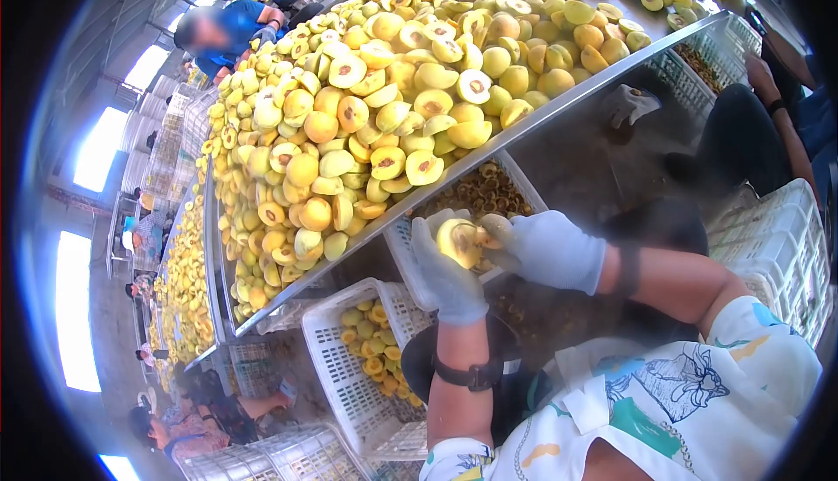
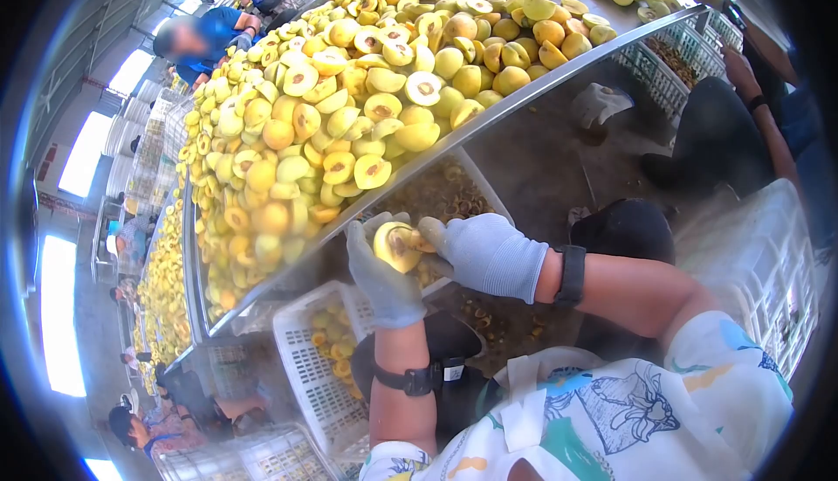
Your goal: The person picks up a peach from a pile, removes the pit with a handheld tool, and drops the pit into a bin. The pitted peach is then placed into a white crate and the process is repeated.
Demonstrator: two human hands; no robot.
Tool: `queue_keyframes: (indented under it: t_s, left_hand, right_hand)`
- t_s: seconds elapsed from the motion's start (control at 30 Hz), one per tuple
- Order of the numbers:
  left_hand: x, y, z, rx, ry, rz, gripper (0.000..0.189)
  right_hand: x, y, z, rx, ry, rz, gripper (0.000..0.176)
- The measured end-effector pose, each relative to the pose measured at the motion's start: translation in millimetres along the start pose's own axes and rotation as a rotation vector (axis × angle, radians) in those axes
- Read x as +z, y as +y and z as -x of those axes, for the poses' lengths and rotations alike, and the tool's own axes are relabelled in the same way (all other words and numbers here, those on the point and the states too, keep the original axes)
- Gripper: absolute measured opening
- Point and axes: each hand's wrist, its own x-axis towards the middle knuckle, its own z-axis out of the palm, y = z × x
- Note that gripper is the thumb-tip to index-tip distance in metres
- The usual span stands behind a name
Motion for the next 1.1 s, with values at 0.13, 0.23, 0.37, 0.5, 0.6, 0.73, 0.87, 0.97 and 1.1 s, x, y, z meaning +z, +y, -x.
queue_keyframes:
  t_s: [0.13, 0.23, 0.37, 0.5, 0.6, 0.73, 0.87, 0.97, 1.1]
  left_hand:
    - [3.4, 0.9, 0.8, 0.026, 0.081, -0.051, 0.044]
    - [5.1, -0.8, 0.8, 0.129, 0.061, -0.125, 0.041]
    - [2.2, 0.5, -0.7, 0.137, -0.017, -0.187, 0.040]
    - [-7.6, 0.7, -8.3, 0.027, -0.118, -0.156, 0.041]
    - [4.1, -2.8, -3.9, 0.077, -0.015, -0.036, 0.042]
    - [20.1, -2.8, 9.4, -0.079, 0.081, 0.030, 0.041]
    - [20.4, 6.5, 8.0, -0.122, 0.086, 0.014, 0.036]
    - [15.7, -0.9, 5.1, -0.087, 0.086, 0.009, 0.037]
    - [5.9, -13.6, 3.2, 0.021, 0.067, -0.090, 0.036]
  right_hand:
    - [3.7, -5.9, -0.4, 0.075, -0.086, -0.054, 0.029]
    - [11.7, -3.1, 3.0, 0.073, -0.062, -0.115, 0.028]
    - [35.3, 6.0, 8.8, 0.024, -0.028, -0.219, 0.025]
    - [20.6, 2.0, 7.3, 0.107, -0.171, -0.430, 0.027]
    - [0.7, -8.5, 2.1, 0.277, -0.181, -0.656, 0.030]
    - [9.3, -5.8, -0.6, 0.345, -0.209, -0.813, 0.037]
    - [-3.1, -8.2, -3.7, 0.495, -0.422, -1.047, 0.039]
    - [13.8, -6.9, 1.2, 0.420, -0.310, -1.063, 0.039]
    - [31.2, 1.4, 4.3, 0.330, -0.248, -0.918, 0.040]
